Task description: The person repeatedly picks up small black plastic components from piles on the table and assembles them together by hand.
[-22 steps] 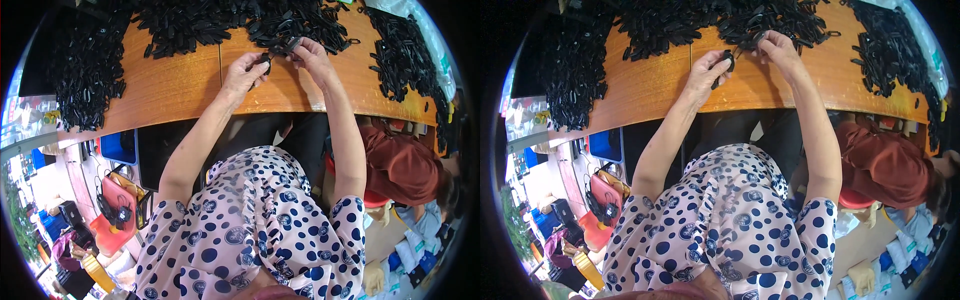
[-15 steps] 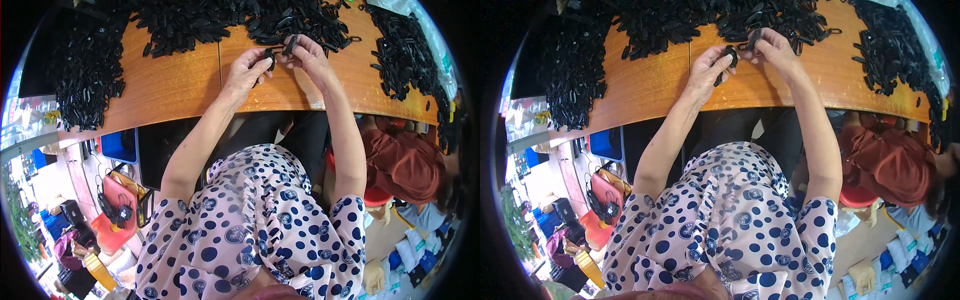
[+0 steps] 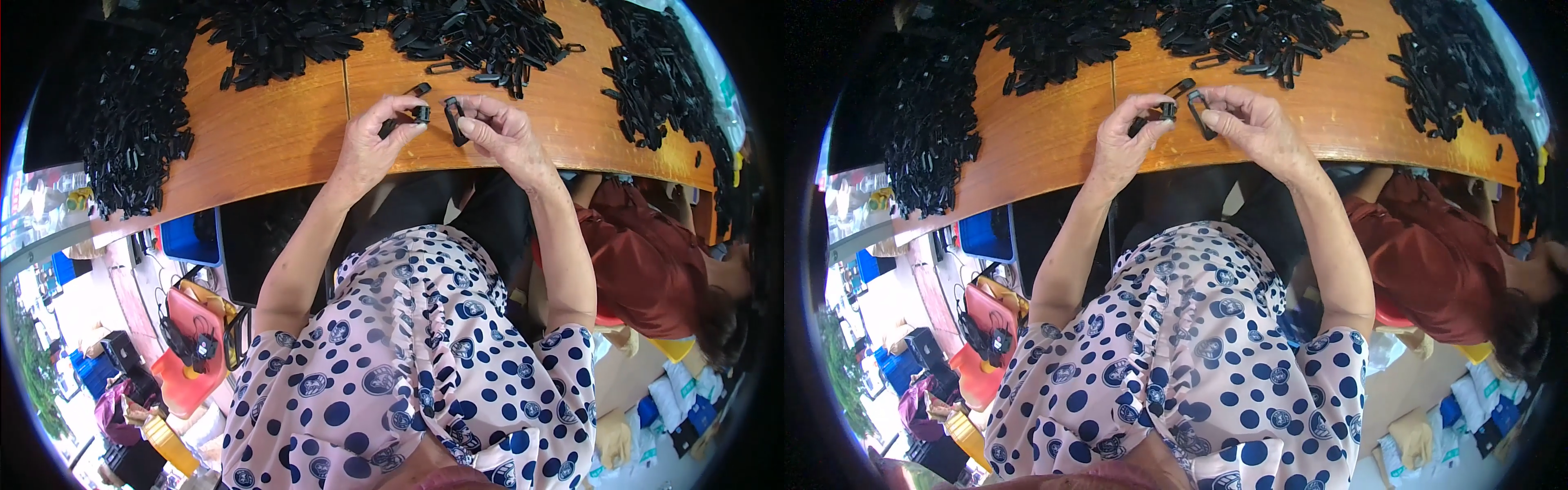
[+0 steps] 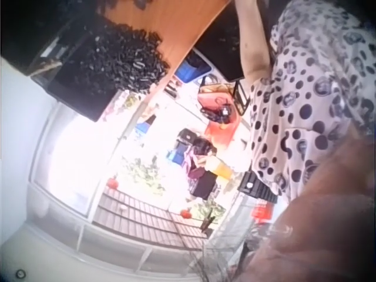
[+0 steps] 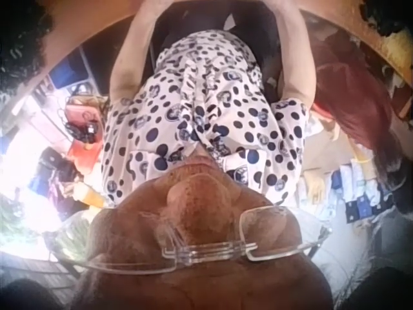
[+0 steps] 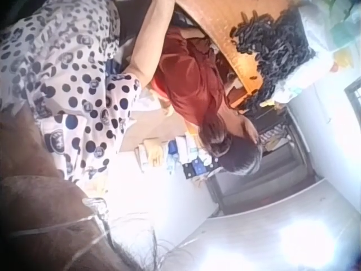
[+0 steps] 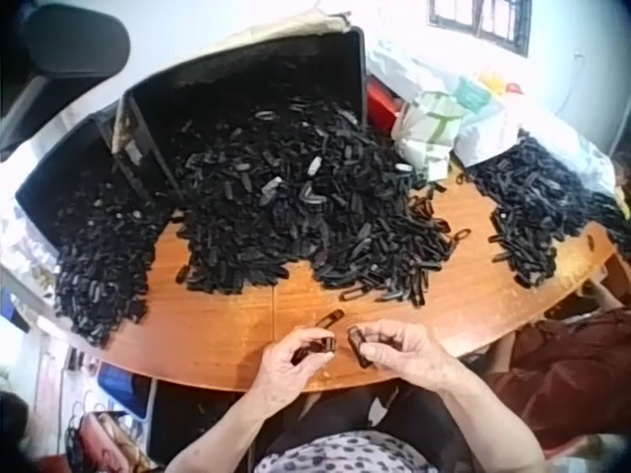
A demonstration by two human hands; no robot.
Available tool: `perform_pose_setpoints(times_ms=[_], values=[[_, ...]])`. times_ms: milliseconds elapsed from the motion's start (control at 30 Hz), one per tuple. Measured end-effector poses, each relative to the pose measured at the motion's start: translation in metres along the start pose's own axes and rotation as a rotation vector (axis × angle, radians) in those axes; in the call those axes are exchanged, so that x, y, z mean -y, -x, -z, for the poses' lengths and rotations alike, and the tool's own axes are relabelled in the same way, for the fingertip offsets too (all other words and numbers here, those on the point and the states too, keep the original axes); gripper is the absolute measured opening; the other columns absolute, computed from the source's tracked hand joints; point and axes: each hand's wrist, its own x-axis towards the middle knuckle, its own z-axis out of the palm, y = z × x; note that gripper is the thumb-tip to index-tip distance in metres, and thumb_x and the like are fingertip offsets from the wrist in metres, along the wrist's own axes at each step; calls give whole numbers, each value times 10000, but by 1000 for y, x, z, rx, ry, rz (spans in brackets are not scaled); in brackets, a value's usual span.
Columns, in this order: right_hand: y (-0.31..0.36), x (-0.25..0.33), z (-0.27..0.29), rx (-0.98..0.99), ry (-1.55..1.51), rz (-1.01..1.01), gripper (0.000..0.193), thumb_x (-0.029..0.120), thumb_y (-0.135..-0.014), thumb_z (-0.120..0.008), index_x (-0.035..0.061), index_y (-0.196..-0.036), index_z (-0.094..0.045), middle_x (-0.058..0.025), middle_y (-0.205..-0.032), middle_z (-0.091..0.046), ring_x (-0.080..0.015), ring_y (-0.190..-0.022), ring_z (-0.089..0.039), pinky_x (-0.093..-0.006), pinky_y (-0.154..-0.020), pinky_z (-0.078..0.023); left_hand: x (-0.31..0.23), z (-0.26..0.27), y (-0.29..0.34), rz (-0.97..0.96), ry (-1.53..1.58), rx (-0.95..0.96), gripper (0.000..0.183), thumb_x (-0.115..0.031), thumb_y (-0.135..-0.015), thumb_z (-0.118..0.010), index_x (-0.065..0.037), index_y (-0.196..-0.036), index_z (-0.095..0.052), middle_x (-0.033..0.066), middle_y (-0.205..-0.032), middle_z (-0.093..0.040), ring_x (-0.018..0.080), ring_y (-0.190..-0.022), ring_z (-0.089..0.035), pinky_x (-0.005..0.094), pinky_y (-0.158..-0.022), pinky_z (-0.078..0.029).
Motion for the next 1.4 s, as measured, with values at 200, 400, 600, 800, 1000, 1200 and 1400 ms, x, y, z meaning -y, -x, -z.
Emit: perform_pose_setpoints(times_ms=[200,400,600,800,1000,1200,1400], values=[[14,-8,1,33,-149,-62,266,182,-921,-556,6,-1117,-589,-5,-797,-600,-47,-639,-521,-164,-543,-426,-5,-2,6,-64,-87,55,247,-33,-788,-667,-59,-1030,-620,35,-888,-609,135,-800,-573,248,-734,-464],[19,-16,0,57,-112,-15,201,155,-919,-551,-5,-1025,-609,-17,-683,-579,-46,-558,-497,-165,-502,-406,-11,-5,10,-99,-129,114,234,-33,-783,-668,-52,-1013,-624,49,-873,-620,146,-796,-589,258,-726,-474],[22,-14,-3,48,-102,-42,140,95,-911,-545,-5,-976,-619,-26,-739,-545,-54,-550,-487,-171,-470,-382,-18,-8,16,-106,-154,102,237,-19,-773,-666,-48,-1003,-619,71,-865,-625,175,-778,-605,270,-694,-483],[34,-8,-24,-9,-130,-188,232,243,-932,-538,38,-1029,-588,36,-738,-517,-18,-620,-423,-135,-534,-327,-15,-7,24,-129,-181,65,234,-16,-767,-668,-46,-993,-616,79,-876,-631,187,-776,-620,273,-685,-497],[31,-13,-23,37,-380,-288,171,203,-872,-635,55,-953,-607,32,-746,-549,-27,-634,-461,-148,-529,-362,-15,-3,33,-117,-211,110,234,-45,-750,-683,-55,-973,-612,81,-860,-636,217,-779,-626,293,-675,-505],[33,-20,-21,139,-272,-380,153,194,-828,-684,74,-881,-605,25,-732,-584,-36,-623,-491,-158,-493,-356,-19,6,43,-275,-442,130,237,-56,-700,-716,-48,-918,-624,70,-796,-635,215,-715,-602,301,-636,-487],[31,-20,-27,180,-202,-538,205,229,-820,-693,64,-904,-605,11,-734,-592,-55,-646,-541,-159,-476,-375,-18,7,53,-284,-456,142,228,-84,-701,-721,-36,-900,-622,64,-780,-635,207,-695,-595,297,-626,-479]])
